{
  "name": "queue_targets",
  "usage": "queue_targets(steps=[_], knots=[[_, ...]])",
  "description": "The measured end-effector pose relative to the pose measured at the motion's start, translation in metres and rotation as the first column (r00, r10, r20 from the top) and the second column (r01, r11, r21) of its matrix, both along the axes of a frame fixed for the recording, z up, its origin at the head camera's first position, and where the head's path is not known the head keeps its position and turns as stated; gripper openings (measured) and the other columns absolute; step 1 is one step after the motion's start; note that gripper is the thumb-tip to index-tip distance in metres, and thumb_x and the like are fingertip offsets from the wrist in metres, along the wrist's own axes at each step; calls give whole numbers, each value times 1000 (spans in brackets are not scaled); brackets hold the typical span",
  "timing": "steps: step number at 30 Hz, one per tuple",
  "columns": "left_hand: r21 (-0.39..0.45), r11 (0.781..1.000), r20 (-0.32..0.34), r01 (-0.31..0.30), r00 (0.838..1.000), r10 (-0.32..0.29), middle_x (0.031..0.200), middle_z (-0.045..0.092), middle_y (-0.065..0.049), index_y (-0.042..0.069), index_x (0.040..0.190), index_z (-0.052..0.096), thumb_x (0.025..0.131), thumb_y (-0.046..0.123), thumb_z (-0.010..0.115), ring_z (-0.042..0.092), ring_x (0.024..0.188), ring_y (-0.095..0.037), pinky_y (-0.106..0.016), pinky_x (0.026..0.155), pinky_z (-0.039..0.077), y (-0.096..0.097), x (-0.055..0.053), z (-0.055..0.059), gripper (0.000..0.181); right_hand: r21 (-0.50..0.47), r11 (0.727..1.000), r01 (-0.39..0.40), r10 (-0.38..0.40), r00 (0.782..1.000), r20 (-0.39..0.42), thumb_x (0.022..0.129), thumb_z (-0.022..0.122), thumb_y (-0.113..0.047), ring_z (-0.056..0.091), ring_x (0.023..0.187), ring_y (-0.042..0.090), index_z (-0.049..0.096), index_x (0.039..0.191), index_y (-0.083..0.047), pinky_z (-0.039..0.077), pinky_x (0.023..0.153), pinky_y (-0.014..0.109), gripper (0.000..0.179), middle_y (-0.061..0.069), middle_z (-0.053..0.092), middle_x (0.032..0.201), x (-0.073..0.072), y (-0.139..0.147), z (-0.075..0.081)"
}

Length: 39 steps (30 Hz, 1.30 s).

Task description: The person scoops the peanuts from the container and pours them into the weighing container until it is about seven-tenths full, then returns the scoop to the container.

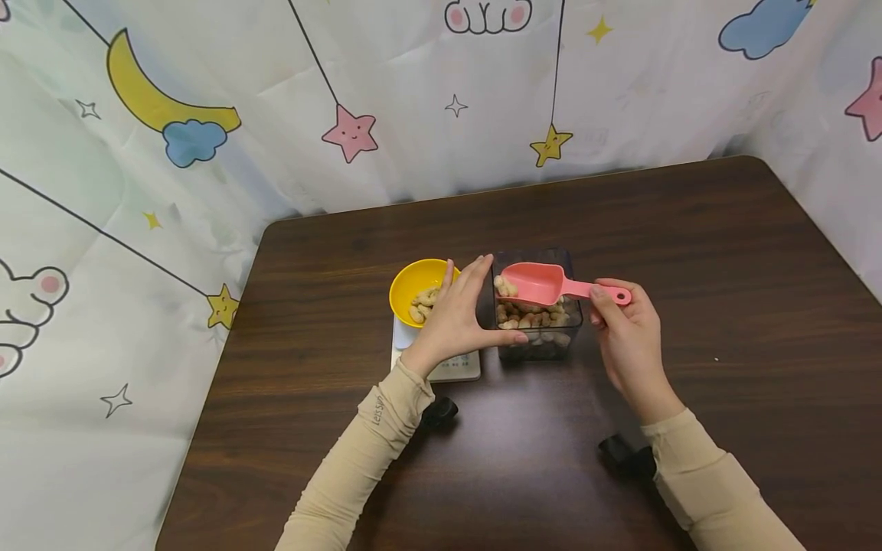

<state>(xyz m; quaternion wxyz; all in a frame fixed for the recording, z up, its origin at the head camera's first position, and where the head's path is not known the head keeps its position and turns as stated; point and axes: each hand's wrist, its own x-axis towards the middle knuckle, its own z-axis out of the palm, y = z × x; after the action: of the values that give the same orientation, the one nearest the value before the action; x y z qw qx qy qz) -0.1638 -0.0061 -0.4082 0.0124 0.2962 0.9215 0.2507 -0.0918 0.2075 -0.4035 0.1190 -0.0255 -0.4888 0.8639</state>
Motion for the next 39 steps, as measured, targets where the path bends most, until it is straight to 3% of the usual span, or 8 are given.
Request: queue_targets(steps=[22, 28, 39], knots=[[18, 1000, 12, 8, 1000, -8, 156, 21, 1, 12, 150, 15, 65, 69, 68, 14, 146, -9, -42, 121, -4, 0, 0, 1, 115, -216, 976, 22, -20, 1000, 11, 90, 55, 1, 45, 64, 13, 49, 103, 2, 43, 57, 19, 15, 6, 47, 87, 1, 5, 1], [60, 998, 11, -1, 1000, 1, 155, 23, 1, 16, 150, 15, 68, 67, 68, 16, 145, -9, -44, 121, -3, -3, -1, 1, 110, -219, 976, 10, -12, 1000, -8, 90, 54, 2, 45, 63, 14, 49, 103, 3, 43, 56, 20, 14, 7, 46, 85, -1, 4, 6], [145, 986, -39, -79, 996, 85, 153, 28, 1, 15, 149, 21, 67, 63, 71, 21, 144, -11, -42, 121, -3, -15, -7, 13, 106, -174, 984, -41, 32, 998, -55, 91, 53, 1, 44, 64, 14, 46, 107, 3, 45, 59, 20, 18, 7, 48, 84, -12, -4, 26]])
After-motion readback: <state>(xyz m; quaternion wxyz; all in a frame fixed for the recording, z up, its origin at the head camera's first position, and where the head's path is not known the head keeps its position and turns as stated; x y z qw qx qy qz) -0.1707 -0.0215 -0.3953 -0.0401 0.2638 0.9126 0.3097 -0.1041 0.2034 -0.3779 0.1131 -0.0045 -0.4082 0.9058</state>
